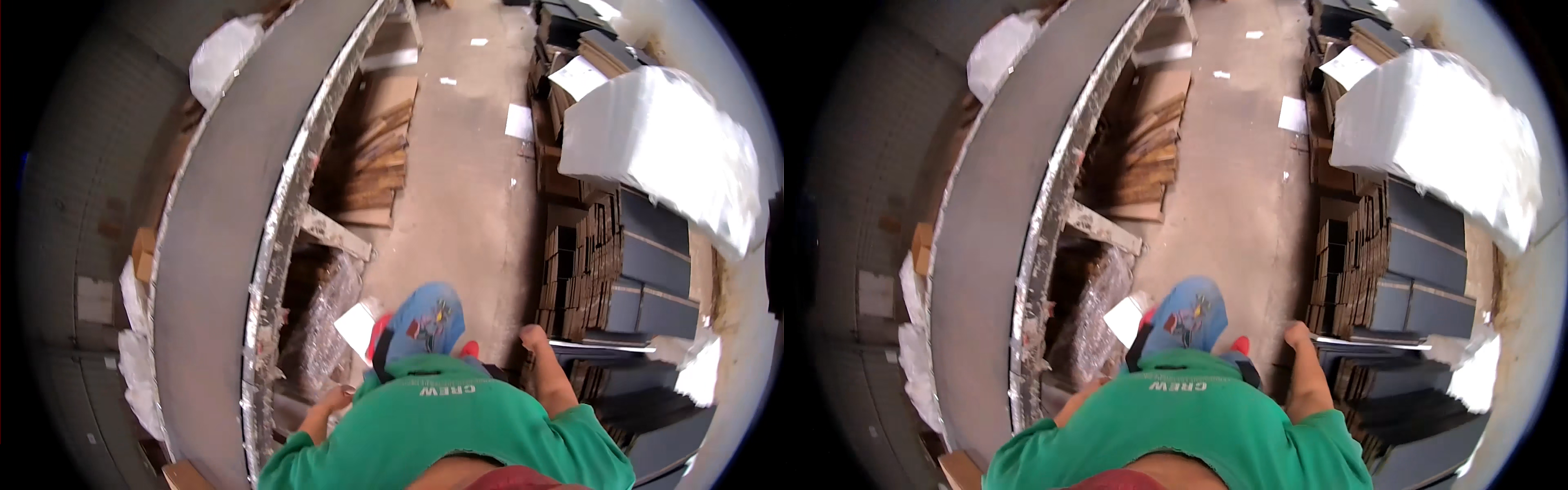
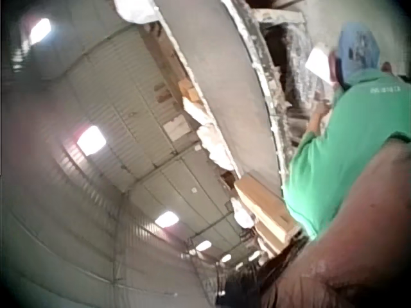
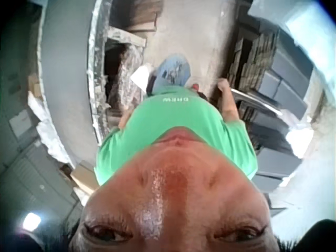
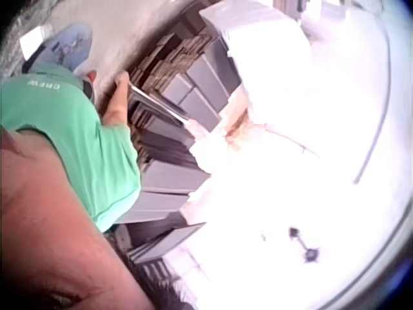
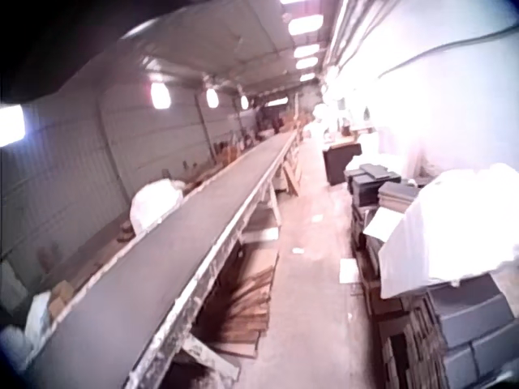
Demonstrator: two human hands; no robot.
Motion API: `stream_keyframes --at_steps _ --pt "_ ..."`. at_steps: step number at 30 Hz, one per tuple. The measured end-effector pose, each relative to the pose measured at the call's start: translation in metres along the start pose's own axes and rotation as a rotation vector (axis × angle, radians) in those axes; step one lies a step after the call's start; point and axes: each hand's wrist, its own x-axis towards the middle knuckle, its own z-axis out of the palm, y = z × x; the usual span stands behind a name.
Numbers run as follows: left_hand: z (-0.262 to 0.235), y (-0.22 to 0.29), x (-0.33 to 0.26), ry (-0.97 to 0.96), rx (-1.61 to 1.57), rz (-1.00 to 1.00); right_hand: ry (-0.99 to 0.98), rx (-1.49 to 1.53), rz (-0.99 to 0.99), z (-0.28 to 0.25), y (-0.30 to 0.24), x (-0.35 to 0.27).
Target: The person picks up wooden boards, carries them across the workshop, and places them into cardboard packaging boxes lined with foam inserts.
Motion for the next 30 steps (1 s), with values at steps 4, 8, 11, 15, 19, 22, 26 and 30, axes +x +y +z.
stream_keyframes --at_steps 4,8,11,15,19,22,26,30 --pt "-0.026 0.019 0.074 -0.137 0.262 0.009 -0.097 0.618 0.299 -0.086 -0.027 0.074" --pt "-0.128 0.123 0.196 -0.264 0.217 -0.163 -0.016 0.754 0.434 -0.119 0.015 0.126" --pt "-0.191 0.139 0.324 -0.131 0.317 -0.003 -0.221 0.596 0.664 -0.187 0.015 0.166" --pt "-0.361 0.385 0.453 0.244 0.273 0.189 -0.170 0.623 0.862 -0.217 0.059 0.177" --pt "-0.439 0.537 0.567 0.374 -0.087 0.528 -0.095 0.914 0.771 -0.311 0.039 0.292" --pt "-0.487 0.667 0.618 0.299 -0.108 0.607 -0.127 1.004 0.723 -0.417 0.024 0.390" --pt "-0.500 0.729 0.663 0.263 0.064 0.756 -0.123 0.742 0.623 -0.508 0.078 0.526" --pt "-0.499 0.695 0.714 0.058 0.131 0.396 -0.108 0.864 0.725 -0.523 0.175 0.676"
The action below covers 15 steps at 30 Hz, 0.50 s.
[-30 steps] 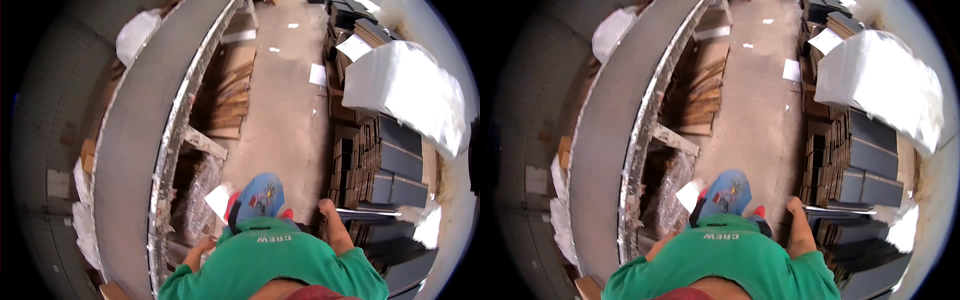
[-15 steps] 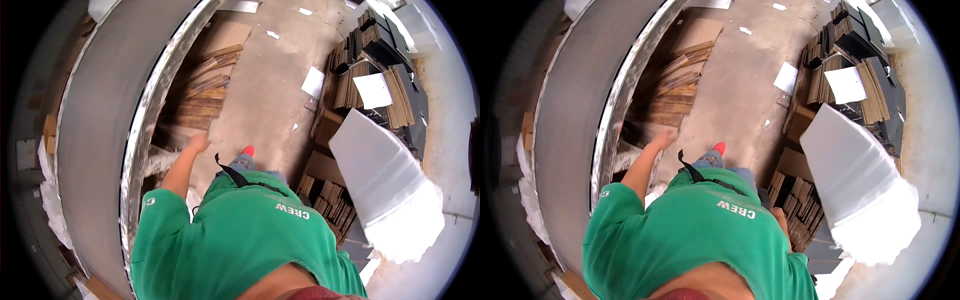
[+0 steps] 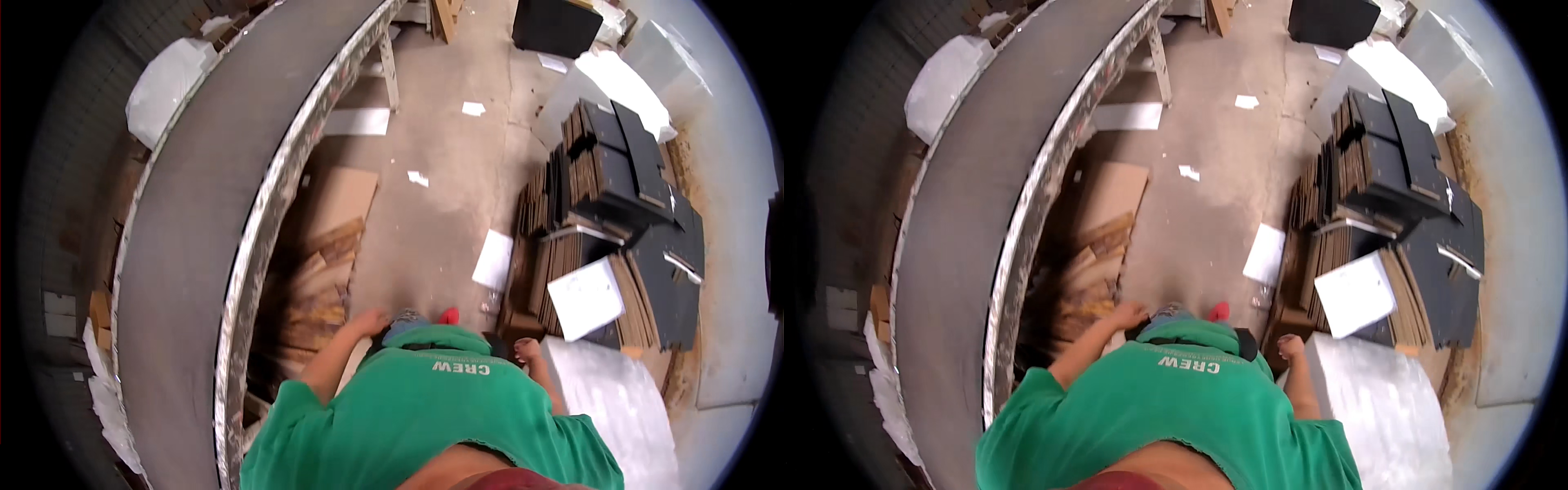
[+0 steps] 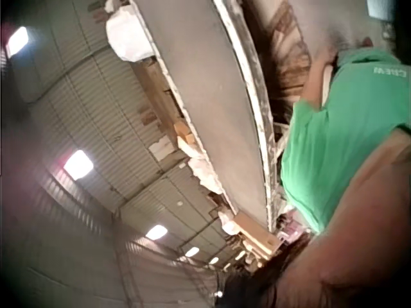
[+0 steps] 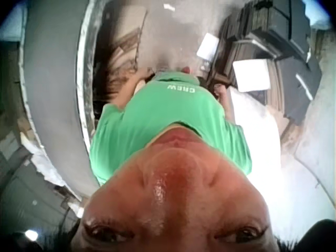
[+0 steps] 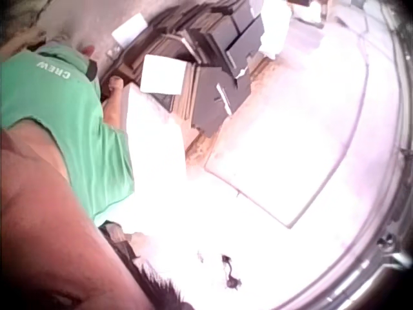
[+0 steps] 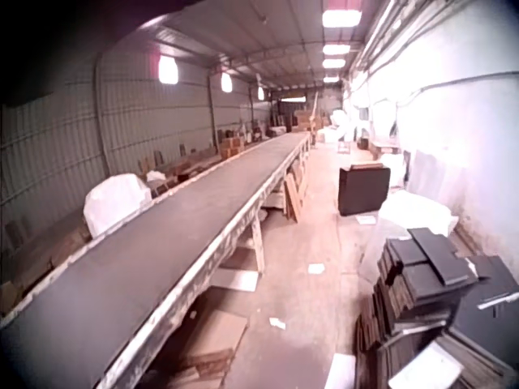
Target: The person picks up wooden boards, carries them across the workshop, and places them into cardboard packaging boxes lined with foam inserts.
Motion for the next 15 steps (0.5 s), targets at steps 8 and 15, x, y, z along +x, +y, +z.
stream_keyframes --at_steps 8,15 --pt "-0.038 -0.048 0.013 0.051 -0.132 -0.530 0.207 -0.581 -0.515 -0.085 -0.253 0.179" --pt "-0.202 -0.075 0.308 -0.107 0.047 -0.631 -0.001 -0.431 -0.201 -0.132 -0.432 0.227"
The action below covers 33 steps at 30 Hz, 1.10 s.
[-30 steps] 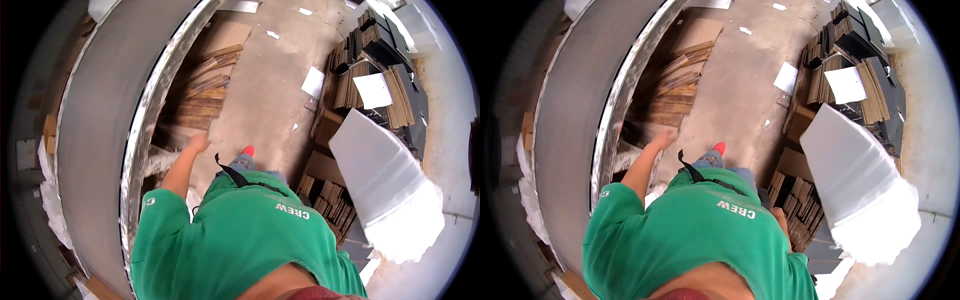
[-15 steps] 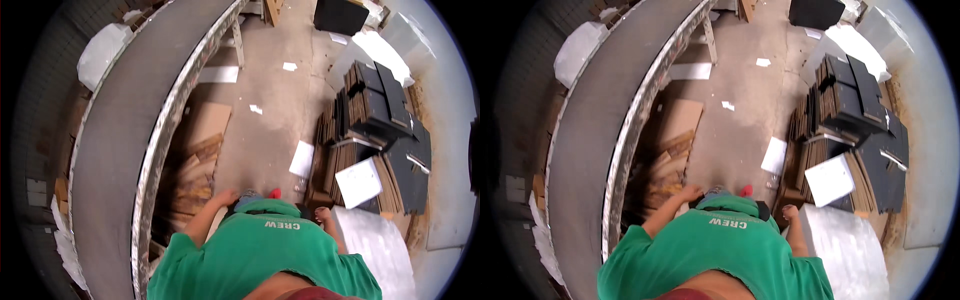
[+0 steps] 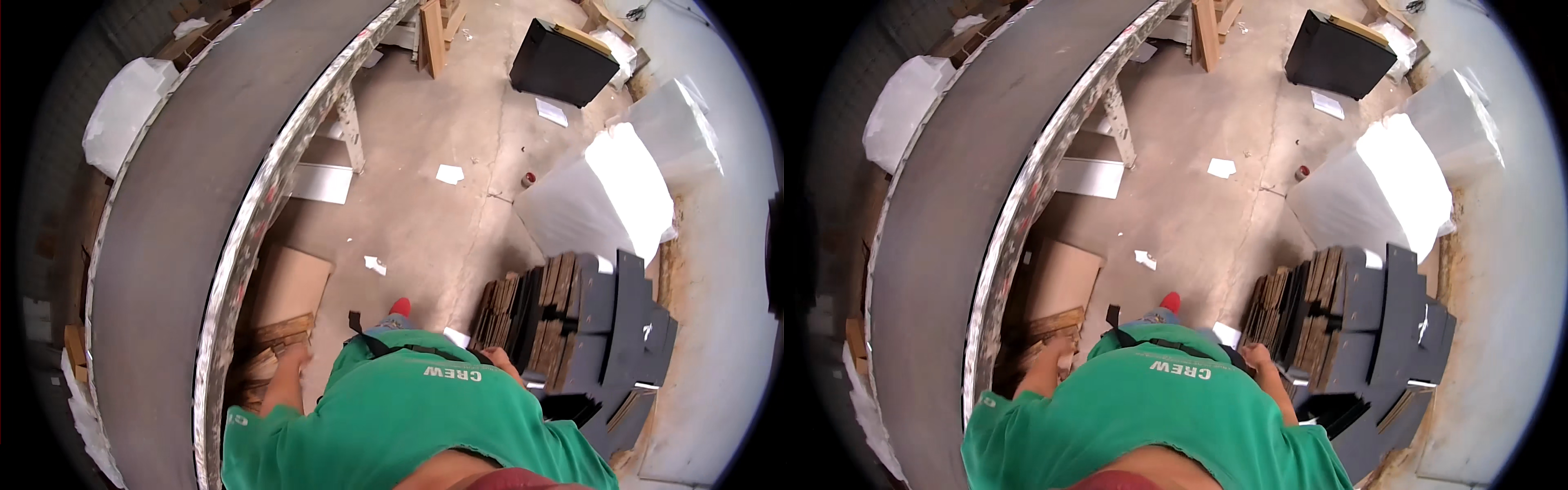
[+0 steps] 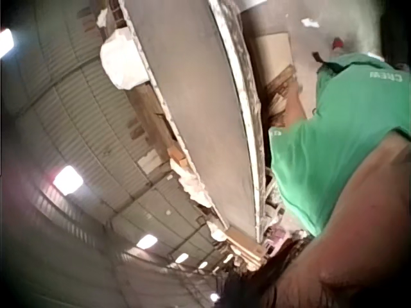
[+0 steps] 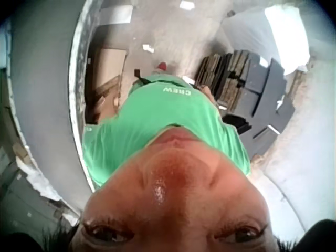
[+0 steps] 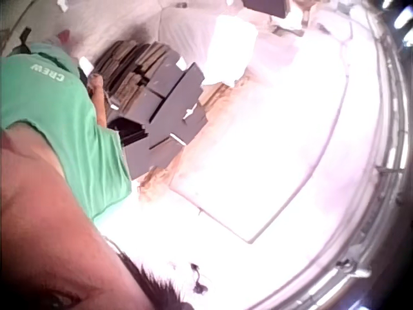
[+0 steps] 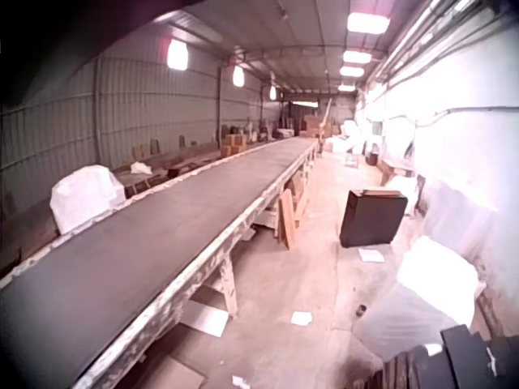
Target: The person picks up wooden boards, carries them across the workshop, and places them into cardboard packaging boxes lined with foam inserts.
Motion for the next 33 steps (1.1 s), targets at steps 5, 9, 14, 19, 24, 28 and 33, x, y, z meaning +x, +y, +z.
stream_keyframes --at_steps 5,9,14,19,24,28,33 --pt "-0.246 0.252 0.095 0.325 -0.195 0.413 0.022 0.236 0.143 -0.094 -0.068 0.054" --pt "-0.362 0.422 0.140 0.412 -0.255 0.626 -0.028 0.247 0.189 -0.129 -0.018 0.188" --pt "-0.429 0.556 0.198 0.231 -0.365 0.747 -0.131 0.076 0.190 -0.168 0.072 0.374" --pt "-0.449 0.516 0.247 -0.004 0.129 0.481 -0.031 0.203 0.127 -0.394 -0.196 0.466" --pt "-0.440 0.451 0.360 -0.067 -0.020 0.090 0.094 0.177 -0.074 -0.496 -0.303 0.617" --pt "-0.539 0.525 0.412 -0.275 -0.096 -0.227 0.152 0.233 -0.057 -0.547 -0.373 0.685" --pt "-0.729 0.698 0.558 0.120 -0.265 0.127 -0.091 0.129 -0.141 -0.617 -0.426 0.721"
